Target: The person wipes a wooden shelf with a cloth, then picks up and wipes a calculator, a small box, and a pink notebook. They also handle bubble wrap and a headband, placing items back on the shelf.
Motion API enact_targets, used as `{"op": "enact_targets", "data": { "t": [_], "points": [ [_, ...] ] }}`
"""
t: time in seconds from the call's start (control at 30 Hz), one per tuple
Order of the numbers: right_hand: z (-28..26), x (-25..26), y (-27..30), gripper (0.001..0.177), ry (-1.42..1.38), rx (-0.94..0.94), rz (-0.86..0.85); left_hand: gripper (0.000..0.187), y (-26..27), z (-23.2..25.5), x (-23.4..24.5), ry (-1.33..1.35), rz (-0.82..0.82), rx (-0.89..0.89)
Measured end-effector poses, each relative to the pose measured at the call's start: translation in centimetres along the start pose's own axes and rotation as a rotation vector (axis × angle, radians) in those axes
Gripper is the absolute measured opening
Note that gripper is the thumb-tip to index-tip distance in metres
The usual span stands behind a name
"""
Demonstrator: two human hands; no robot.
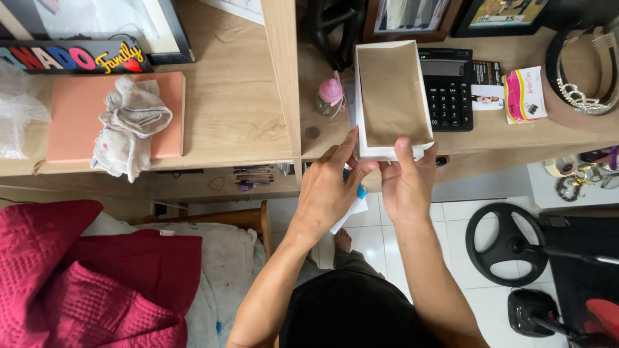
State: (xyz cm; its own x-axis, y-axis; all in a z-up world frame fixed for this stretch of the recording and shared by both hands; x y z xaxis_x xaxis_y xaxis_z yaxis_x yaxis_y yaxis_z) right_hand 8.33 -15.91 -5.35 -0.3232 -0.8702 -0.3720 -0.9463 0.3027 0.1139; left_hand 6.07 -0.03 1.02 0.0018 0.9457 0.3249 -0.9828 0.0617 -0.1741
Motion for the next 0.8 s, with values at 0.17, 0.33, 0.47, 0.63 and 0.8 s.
{"op": "enact_targets", "data": {
  "t": [0.17,0.33,0.47,0.63,0.8],
  "points": [
    [-0.7,2.9,-1.2,0.048,0.460,0.083,-0.170,0.056,-0.6,-0.8,-0.2,-0.068,0.077,-0.029],
    [1.8,6.7,-3.8,0.050,0.781,0.205,-0.199,0.055,-0.8,-1.0,-0.7,-0.147,0.117,-0.073],
    [1.0,6.3,-3.0,0.049,0.865,0.336,-0.119,0.053,-0.1,1.7,0.6,-0.367,0.218,-0.155],
    [-0.2,4.8,-2.0,0.038,0.962,0.522,-0.002,0.036,-2.4,6.6,0.4,-0.233,0.273,-0.251],
    [-3.2,2.1,0.0,0.035,1.085,0.633,0.110,0.017,-11.1,5.8,-2.6,-0.053,0.322,-0.229]
  ]
}}
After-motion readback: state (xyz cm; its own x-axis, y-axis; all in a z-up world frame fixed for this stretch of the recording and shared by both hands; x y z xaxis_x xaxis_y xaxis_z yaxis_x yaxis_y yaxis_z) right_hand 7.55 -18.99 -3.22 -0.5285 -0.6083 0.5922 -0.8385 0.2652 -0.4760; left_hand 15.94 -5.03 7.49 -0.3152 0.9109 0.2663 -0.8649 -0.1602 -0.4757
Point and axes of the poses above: each hand's wrist, its own y-axis away from the middle knuckle, its own x-axis out of the back of the hand, z = x × y, the point moved 6 cm from there along -y, towards the middle knuckle, and after that the axes turned 13 degrees about y, right-handed, at the moved point
